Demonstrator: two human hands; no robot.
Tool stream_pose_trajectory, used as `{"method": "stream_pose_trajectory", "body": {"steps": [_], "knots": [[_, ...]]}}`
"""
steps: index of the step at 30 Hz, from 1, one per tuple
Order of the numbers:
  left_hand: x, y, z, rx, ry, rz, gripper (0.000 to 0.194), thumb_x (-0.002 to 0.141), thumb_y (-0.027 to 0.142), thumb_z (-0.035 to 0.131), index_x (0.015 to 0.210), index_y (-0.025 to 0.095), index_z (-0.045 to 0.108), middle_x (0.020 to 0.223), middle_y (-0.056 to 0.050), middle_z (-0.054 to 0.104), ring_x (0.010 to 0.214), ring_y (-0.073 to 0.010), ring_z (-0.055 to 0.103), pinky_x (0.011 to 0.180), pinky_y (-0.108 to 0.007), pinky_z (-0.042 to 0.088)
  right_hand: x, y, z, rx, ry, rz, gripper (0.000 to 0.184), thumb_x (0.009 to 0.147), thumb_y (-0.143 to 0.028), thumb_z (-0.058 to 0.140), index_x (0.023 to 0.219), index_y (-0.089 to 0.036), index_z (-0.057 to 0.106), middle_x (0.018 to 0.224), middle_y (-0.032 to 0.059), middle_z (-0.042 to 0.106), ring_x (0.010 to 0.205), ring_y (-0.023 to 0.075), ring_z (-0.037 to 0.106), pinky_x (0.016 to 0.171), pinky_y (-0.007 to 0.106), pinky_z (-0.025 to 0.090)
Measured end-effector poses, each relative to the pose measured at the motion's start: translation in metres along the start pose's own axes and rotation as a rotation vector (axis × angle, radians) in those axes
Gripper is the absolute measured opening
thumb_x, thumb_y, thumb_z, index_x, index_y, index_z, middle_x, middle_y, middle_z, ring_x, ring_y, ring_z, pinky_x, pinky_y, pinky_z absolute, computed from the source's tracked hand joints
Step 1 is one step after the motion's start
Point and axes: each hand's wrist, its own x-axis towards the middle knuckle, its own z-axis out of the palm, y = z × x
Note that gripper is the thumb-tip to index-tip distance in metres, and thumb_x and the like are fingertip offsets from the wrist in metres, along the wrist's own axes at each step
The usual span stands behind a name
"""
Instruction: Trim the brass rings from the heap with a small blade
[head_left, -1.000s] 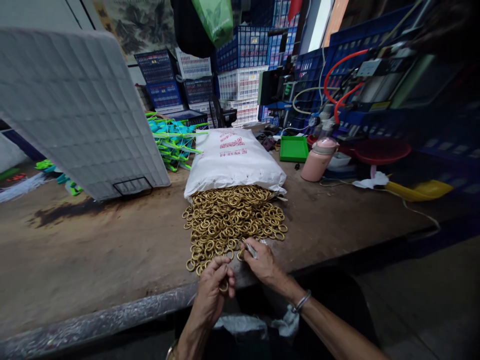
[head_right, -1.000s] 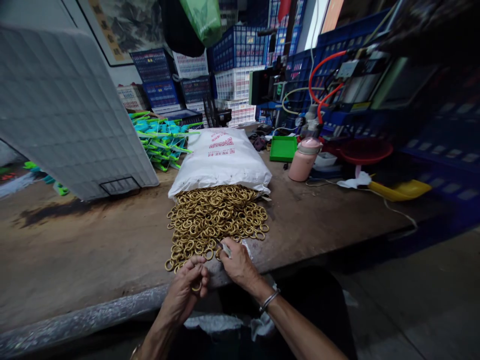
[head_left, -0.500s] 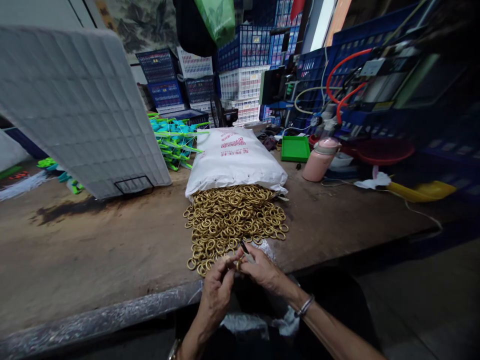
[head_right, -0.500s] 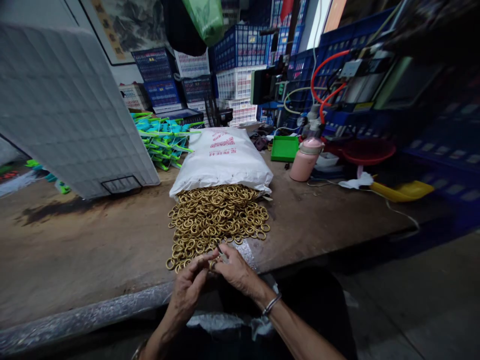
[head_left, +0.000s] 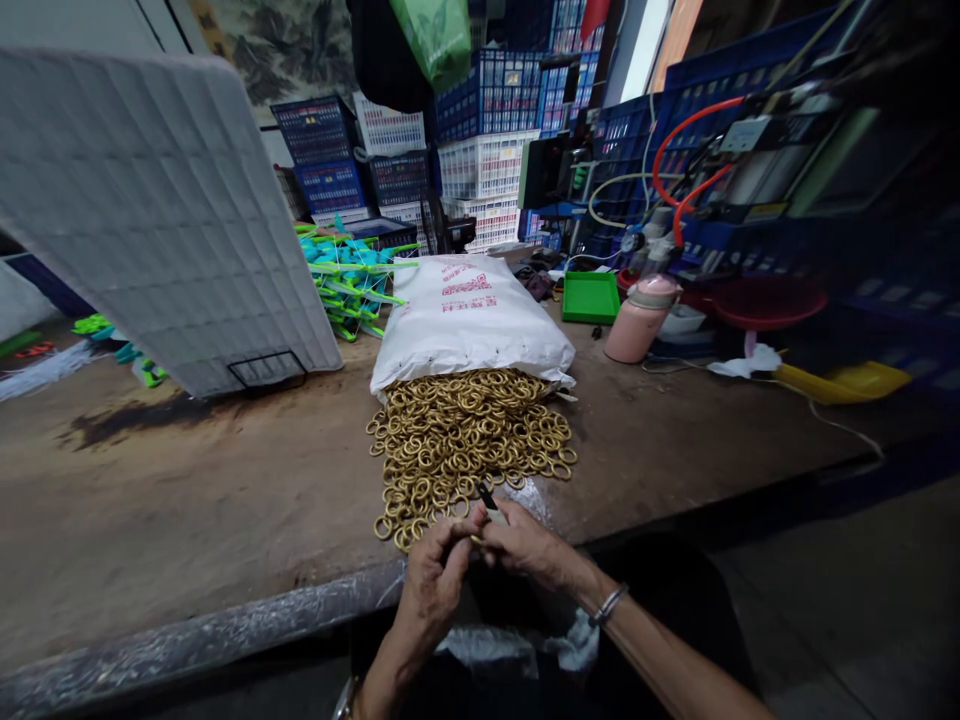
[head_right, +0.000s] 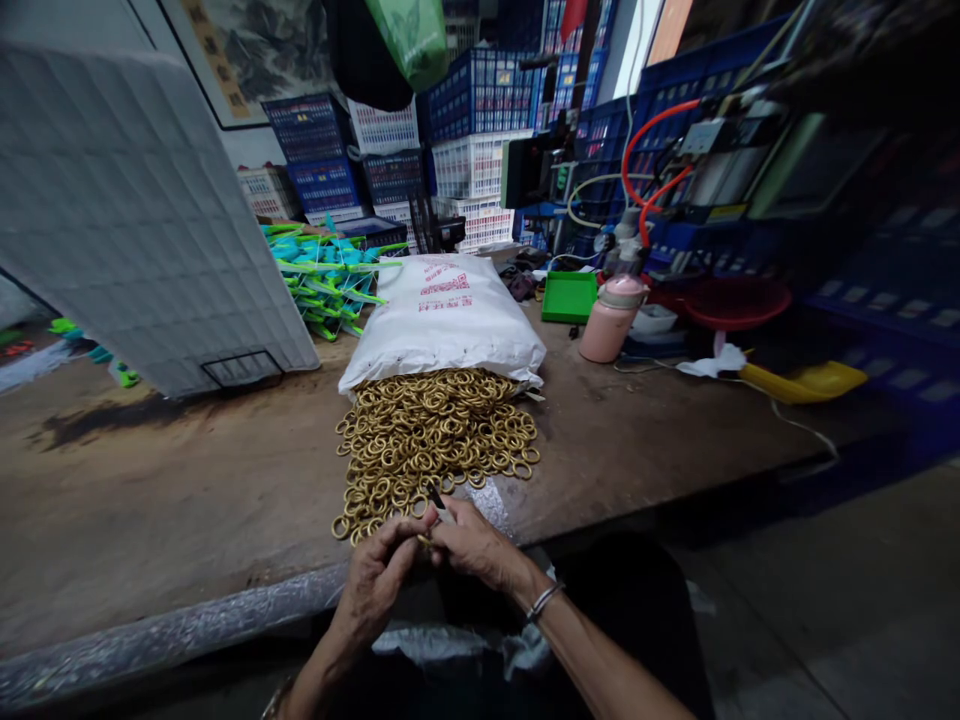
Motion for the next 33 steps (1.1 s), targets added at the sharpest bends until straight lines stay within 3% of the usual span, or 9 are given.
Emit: {"method": "stream_pose_trajectory", "body": {"steps": [3, 7, 13, 17, 22, 27, 33], "knots": [[0.001, -0.001, -0.001, -0.037, 0.036, -0.056, 0.015, 0.079, 0.024, 0.049, 0.076, 0.017, 0.062, 0.07, -0.002, 0.062, 0.069, -0.0158, 0.055, 0.068, -0.026, 0.042, 0.003, 0.004, -0.001, -0.065, 0.054, -0.048, 0.014, 0.077, -0.034, 0.045, 0.076, -0.02, 0.044, 0.049, -0.0084, 0.044, 0.036, 0.0041, 0.025, 0.036, 0.018, 0.017], [0.004, 0.002, -0.002, -0.075, 0.134, -0.127, 0.013, 0.074, 0.026, 0.053, 0.071, 0.016, 0.061, 0.063, 0.001, 0.058, 0.061, -0.0135, 0.051, 0.06, -0.023, 0.041, 0.002, 0.004, -0.002, -0.292, 0.174, -0.243, 0.027, 0.082, -0.039, 0.041, 0.065, -0.018, 0.045, 0.053, -0.0049, 0.046, 0.05, 0.0075, 0.04, 0.049, 0.019, 0.031], [0.006, 0.017, 0.002, -0.242, 0.121, -0.212, 0.014, 0.067, 0.03, 0.057, 0.064, 0.016, 0.058, 0.058, 0.001, 0.057, 0.055, -0.0123, 0.05, 0.053, -0.022, 0.041, -0.002, -0.001, 0.004, -0.514, 0.242, -0.332, 0.031, 0.084, -0.042, 0.04, 0.066, -0.018, 0.044, 0.06, -0.0034, 0.047, 0.057, 0.01, 0.042, 0.053, 0.022, 0.032], [0.005, 0.019, 0.002, -0.355, 0.095, -0.293, 0.018, 0.065, 0.033, 0.061, 0.064, 0.016, 0.056, 0.055, 0.003, 0.055, 0.051, -0.01, 0.048, 0.049, -0.02, 0.038, -0.001, 0.001, 0.007, -0.541, 0.253, -0.374, 0.033, 0.086, -0.043, 0.036, 0.063, -0.019, 0.041, 0.057, -0.004, 0.044, 0.055, 0.0099, 0.04, 0.053, 0.022, 0.031], [0.005, 0.005, 0.001, -0.403, 0.049, -0.406, 0.026, 0.071, 0.041, 0.059, 0.071, 0.016, 0.053, 0.05, 0.006, 0.05, 0.037, -0.0039, 0.032, 0.039, -0.016, 0.024, 0.002, 0.003, 0.009, -0.513, 0.26, -0.359, 0.03, 0.086, -0.039, 0.037, 0.065, -0.019, 0.044, 0.059, -0.0034, 0.047, 0.056, 0.0101, 0.043, 0.054, 0.022, 0.033], [0.004, -0.001, 0.002, -0.425, 0.01, -0.364, 0.029, 0.077, 0.043, 0.053, 0.068, 0.015, 0.05, 0.053, 0.004, 0.051, 0.039, -0.0031, 0.031, 0.039, -0.016, 0.022, 0.004, 0.004, 0.008, -0.437, 0.256, -0.328, 0.028, 0.086, -0.038, 0.039, 0.066, -0.019, 0.044, 0.057, -0.0041, 0.047, 0.056, 0.0099, 0.044, 0.055, 0.022, 0.035], [0.002, -0.002, 0.002, -0.466, 0.04, -0.381, 0.031, 0.074, 0.045, 0.056, 0.069, 0.016, 0.048, 0.051, 0.006, 0.047, 0.038, -0.0031, 0.03, 0.037, -0.016, 0.02, 0.005, 0.008, 0.01, -0.471, 0.268, -0.352, 0.027, 0.085, -0.038, 0.039, 0.066, -0.019, 0.046, 0.058, -0.0038, 0.047, 0.057, 0.0104, 0.043, 0.056, 0.022, 0.034]]}}
